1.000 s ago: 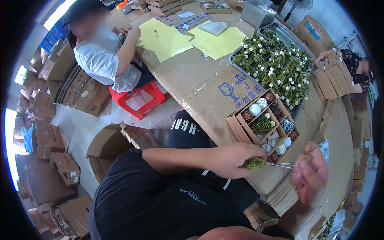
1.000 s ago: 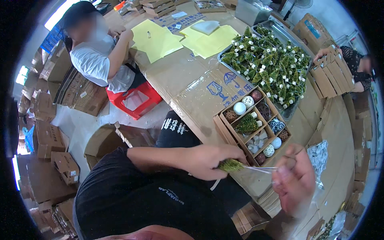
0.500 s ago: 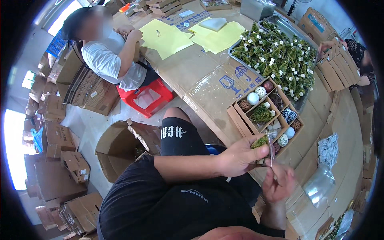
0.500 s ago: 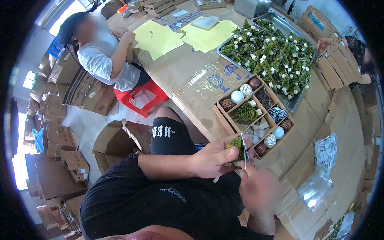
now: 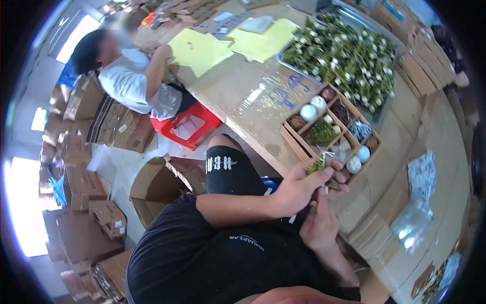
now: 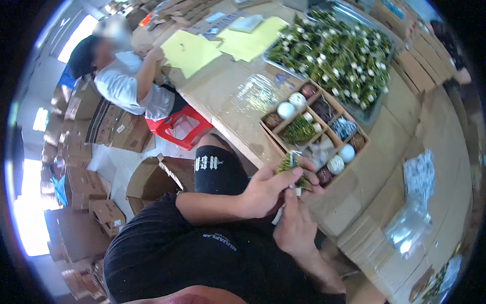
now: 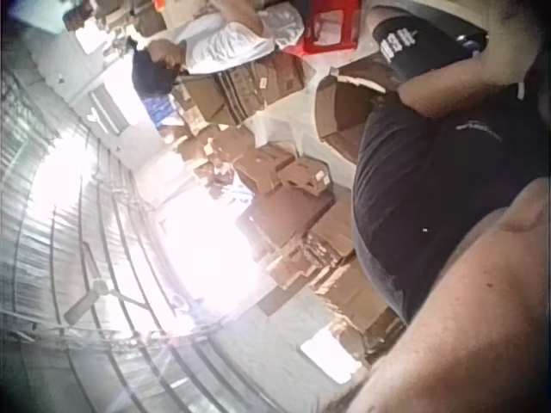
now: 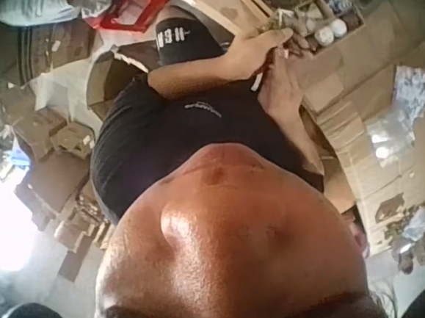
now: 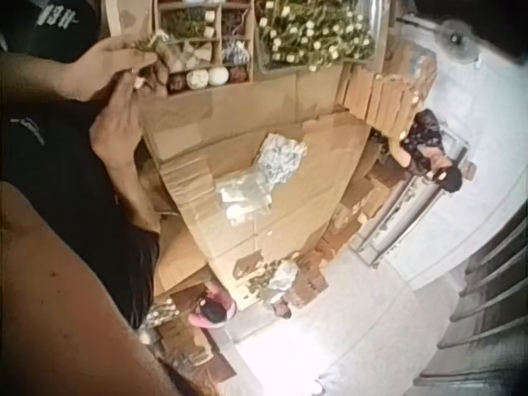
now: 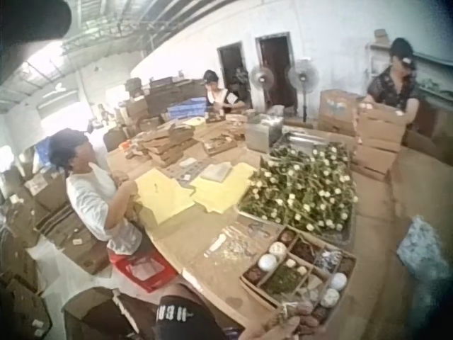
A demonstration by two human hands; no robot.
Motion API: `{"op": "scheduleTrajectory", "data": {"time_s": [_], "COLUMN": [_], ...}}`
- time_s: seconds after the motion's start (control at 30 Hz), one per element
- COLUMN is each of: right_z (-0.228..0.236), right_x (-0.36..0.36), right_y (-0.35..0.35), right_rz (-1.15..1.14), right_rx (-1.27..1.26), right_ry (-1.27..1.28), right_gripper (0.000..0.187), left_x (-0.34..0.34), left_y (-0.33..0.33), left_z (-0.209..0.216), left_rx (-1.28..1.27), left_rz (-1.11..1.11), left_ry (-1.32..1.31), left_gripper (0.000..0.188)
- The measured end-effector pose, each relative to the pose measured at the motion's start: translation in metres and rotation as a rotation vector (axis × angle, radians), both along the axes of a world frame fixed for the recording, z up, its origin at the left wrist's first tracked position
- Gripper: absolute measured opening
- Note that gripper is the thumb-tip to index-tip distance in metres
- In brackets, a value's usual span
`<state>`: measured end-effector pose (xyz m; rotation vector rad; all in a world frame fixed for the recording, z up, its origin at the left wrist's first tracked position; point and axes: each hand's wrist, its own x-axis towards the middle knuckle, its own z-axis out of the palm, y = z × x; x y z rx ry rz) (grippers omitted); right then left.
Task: Packing various decorative items such as balls, greenery sprigs, and pine cones into a partitioned wooden gift box.
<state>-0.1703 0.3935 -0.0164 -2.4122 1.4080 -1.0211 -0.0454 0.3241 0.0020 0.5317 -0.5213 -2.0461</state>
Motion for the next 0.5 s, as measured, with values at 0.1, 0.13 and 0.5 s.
{"op": "scheduleTrajectory", "data": {"time_s": [0.1,0.13,0.5], "right_z": [-0.004,-0.003,0.055], "right_x": [0.006,0.01,0.013], "right_y": [0.008,0.011,-0.007], "right_rz": [0.077,0.093,0.046], "right_rx": [-0.047,0.009,0.768], "right_ry": [0.145,0.177,-1.325], "right_gripper": [0.048,0.047,0.02], "left_x": [0.011,0.014,0.063], "left_y": [-0.001,-0.003,-0.074], "left_z": [0.006,0.005,0.026], "left_rx": [-0.004,0.061,-1.874], "left_rz": [0.021,0.043,-0.168], "left_ry": [-0.158,-0.121,-1.032], "left_gripper": [0.022,0.02,0.041]}}
